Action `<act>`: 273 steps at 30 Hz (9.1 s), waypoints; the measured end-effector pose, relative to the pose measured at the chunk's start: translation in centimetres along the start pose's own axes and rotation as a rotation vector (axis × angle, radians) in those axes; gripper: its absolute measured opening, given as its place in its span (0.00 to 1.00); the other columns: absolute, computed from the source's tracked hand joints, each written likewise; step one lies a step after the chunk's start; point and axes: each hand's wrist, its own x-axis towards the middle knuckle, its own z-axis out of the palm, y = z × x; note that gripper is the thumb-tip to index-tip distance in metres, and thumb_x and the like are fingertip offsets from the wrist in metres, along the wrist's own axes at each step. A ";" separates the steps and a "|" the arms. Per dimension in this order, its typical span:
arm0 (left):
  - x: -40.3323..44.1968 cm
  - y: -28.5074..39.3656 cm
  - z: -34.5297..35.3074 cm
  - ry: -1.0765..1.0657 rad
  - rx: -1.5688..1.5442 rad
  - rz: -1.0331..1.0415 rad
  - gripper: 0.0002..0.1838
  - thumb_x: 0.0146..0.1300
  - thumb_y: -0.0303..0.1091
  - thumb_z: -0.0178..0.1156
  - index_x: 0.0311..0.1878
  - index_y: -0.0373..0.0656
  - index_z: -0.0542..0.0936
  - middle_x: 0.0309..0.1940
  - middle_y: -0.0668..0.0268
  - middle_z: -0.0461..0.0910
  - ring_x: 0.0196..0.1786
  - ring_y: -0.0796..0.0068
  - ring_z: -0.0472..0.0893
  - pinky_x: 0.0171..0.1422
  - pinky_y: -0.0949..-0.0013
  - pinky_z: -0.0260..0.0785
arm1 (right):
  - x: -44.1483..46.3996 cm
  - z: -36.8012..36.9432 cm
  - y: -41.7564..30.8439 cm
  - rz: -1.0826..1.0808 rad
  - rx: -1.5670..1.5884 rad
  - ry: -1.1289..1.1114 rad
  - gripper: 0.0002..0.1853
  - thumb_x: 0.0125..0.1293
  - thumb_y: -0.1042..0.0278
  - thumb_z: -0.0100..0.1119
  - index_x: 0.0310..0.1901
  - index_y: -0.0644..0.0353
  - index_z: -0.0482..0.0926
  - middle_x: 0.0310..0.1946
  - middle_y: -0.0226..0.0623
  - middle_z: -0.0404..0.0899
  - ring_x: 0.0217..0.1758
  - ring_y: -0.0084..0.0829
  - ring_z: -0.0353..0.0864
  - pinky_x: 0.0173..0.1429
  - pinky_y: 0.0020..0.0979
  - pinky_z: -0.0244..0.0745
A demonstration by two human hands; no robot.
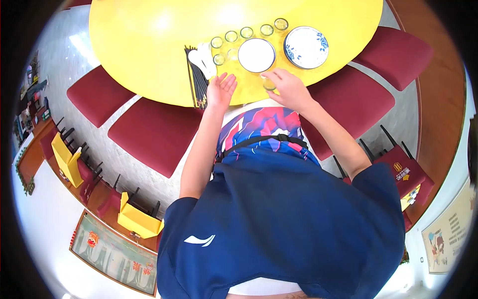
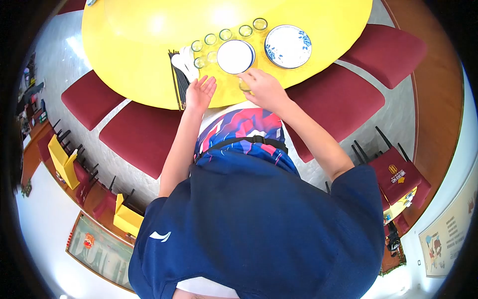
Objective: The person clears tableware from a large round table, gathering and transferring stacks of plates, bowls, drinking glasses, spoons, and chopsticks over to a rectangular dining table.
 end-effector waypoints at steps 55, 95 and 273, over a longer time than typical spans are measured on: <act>-24.8 -3.8 -33.0 -0.249 -0.783 0.454 0.15 0.71 0.42 0.48 0.26 0.52 0.63 0.22 0.72 0.63 0.29 0.76 0.65 0.39 0.68 0.61 | -1.3 14.1 -10.6 0.232 0.053 0.092 0.21 0.71 0.57 0.47 0.29 0.68 0.77 0.21 0.48 0.78 0.27 0.41 0.81 0.35 0.40 0.73; -41.6 2.1 -84.2 0.015 -1.583 1.099 0.18 0.73 0.46 0.46 0.24 0.54 0.66 0.11 0.77 0.49 0.13 0.80 0.50 0.22 0.72 0.47 | 11.8 54.4 -62.5 0.013 0.506 -0.466 0.27 0.74 0.49 0.49 0.17 0.55 0.64 0.11 0.27 0.64 0.12 0.18 0.63 0.16 0.22 0.54; 65.6 139.2 111.4 -1.226 1.041 -0.972 0.42 0.59 0.69 0.49 0.71 0.54 0.62 0.67 0.47 0.64 0.67 0.40 0.66 0.59 0.30 0.67 | 152.2 -43.4 9.4 1.194 1.198 1.818 0.30 0.67 0.36 0.52 0.31 0.62 0.77 0.15 0.30 0.71 0.15 0.20 0.69 0.18 0.24 0.61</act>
